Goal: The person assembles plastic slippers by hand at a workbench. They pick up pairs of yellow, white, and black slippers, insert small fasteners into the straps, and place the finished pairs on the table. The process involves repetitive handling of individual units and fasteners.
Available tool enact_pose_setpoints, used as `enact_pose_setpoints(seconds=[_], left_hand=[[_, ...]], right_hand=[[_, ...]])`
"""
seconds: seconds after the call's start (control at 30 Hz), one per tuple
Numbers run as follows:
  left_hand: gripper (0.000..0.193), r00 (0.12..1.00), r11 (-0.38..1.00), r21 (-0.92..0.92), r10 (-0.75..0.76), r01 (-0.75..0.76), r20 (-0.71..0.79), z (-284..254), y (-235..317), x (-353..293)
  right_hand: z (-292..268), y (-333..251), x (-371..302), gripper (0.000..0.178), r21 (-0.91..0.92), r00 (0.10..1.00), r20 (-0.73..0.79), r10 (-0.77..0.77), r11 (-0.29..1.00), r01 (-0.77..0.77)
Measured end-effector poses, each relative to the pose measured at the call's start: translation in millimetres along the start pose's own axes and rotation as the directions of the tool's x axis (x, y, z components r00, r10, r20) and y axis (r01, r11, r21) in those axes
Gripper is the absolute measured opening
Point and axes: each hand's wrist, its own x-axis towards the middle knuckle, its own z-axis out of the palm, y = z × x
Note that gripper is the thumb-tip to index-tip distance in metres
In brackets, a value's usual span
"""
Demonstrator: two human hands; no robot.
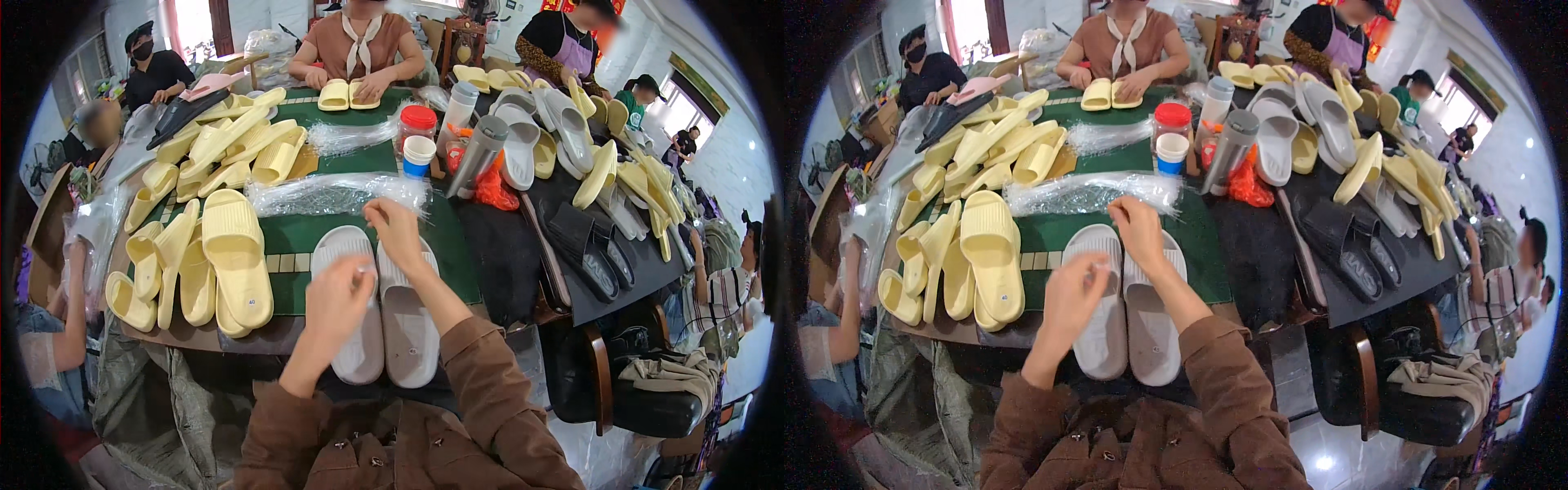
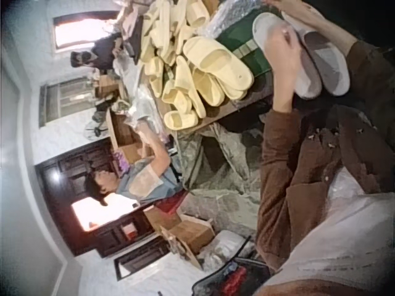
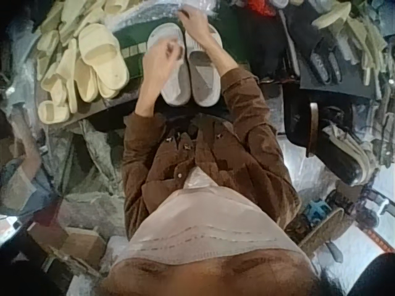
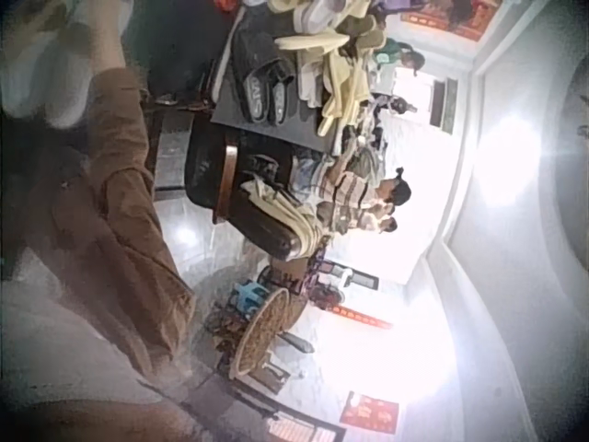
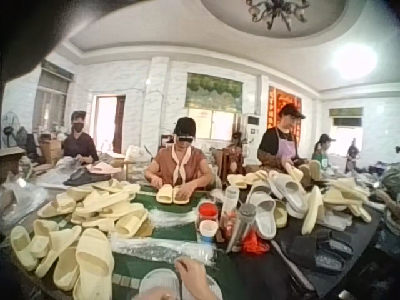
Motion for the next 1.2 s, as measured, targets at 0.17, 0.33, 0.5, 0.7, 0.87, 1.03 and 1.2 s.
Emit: enact_pose_setpoints(seconds=[0.17,0.33,0.5,0.7,0.87,1.03,1.2], left_hand=[[0.022,0.992,0.992,-0.102,0.069,-0.08,-0.102,31.6,-56.3,74.0],[0.013,0.993,0.942,-0.322,-0.113,0.098,-0.028,64.2,-78.2,95.6],[0.011,0.979,0.941,-0.327,-0.147,0.094,-0.141,65.3,-72.1,82.9],[0.012,0.981,0.951,-0.293,-0.146,0.102,-0.13,57.8,-68.5,78.8],[0.013,0.961,0.875,-0.473,-0.213,0.107,-0.178,65.3,-74.0,78.1],[0.013,0.954,0.864,-0.495,-0.221,0.096,-0.201,67.2,-76.5,73.9],[0.013,0.961,0.863,-0.493,-0.218,0.11,-0.168,67.6,-75.0,71.3]], right_hand=[[4.6,4.3,-5.0,0.013,-0.018,0.988,-0.079,-0.136,0.991,0.135],[1.9,3.0,-14.3,0.012,0.07,0.988,-0.148,0.038,0.997,-0.028],[1.0,11.9,-17.8,0.011,-0.018,0.988,-0.153,-0.035,0.999,0.033],[6.3,14.2,-16.6,0.011,0.029,0.991,-0.128,-0.046,0.998,0.05],[8.9,17.0,-17.3,0.01,0.186,0.987,-0.163,0.012,0.982,0.019],[4.8,15.3,-18.3,0.011,0.034,0.996,-0.088,-0.01,0.999,0.013],[5.0,10.4,-20.5,0.013,0.096,0.994,-0.023,0.106,0.99,-0.103]])
